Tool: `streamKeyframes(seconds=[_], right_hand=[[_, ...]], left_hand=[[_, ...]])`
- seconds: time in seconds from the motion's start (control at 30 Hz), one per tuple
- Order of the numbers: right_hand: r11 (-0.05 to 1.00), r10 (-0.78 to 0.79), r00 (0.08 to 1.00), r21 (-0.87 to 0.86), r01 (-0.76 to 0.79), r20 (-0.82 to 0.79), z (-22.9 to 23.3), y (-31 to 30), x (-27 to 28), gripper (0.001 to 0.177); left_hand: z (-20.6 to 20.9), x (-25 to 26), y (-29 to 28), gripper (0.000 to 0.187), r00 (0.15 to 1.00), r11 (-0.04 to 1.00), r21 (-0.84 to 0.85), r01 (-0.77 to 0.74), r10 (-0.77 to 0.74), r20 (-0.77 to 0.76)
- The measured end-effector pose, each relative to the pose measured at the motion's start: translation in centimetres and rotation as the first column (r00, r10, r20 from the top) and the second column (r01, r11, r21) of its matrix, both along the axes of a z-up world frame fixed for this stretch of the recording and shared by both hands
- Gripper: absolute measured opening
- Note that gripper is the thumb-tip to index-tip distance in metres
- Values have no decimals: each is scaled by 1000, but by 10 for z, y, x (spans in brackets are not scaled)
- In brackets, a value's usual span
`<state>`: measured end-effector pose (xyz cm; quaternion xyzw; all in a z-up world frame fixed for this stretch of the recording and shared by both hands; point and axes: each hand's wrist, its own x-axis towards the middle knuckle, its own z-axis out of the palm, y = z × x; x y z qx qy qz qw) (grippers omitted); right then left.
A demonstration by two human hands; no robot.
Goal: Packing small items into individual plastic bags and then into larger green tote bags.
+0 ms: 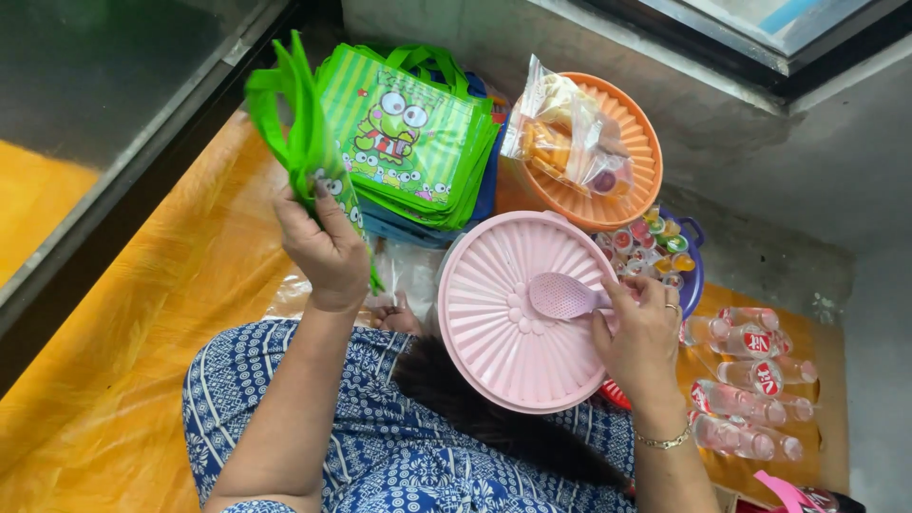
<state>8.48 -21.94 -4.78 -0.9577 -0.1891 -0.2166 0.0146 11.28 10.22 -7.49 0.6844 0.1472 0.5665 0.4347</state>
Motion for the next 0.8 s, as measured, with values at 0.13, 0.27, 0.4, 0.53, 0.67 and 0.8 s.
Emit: streamKeyframes(seconds=[0.13, 0.27, 0.4, 0.53, 0.67, 0.8], right_hand=[[931, 119, 990, 354, -86, -72, 34, 51, -8, 32], [299, 625, 647, 900, 318, -436, 41, 112, -6, 40], [-90, 838, 390, 608, 789, -382, 49, 160, 1, 61], [-281, 876, 435, 513, 811, -208, 48, 166, 18, 43], [-284, 675, 704, 805, 521, -218, 43, 146, 10, 33], [-63, 478, 874, 988, 139, -92, 64, 105, -10, 27]], left_hand=[[46, -12, 4, 8, 991, 996, -64, 62, -53, 124], [84, -28, -1, 17, 890, 748, -503, 433, -264, 372], [103, -40, 6, 26, 791, 115, -783, 612, -119, 601], [118, -55, 9, 25, 769, 5, -776, 630, -136, 624], [92, -71, -4, 27, 719, 92, -756, 649, -399, 569], [63, -73, -34, 34, 540, 51, -695, 718, -671, 508]])
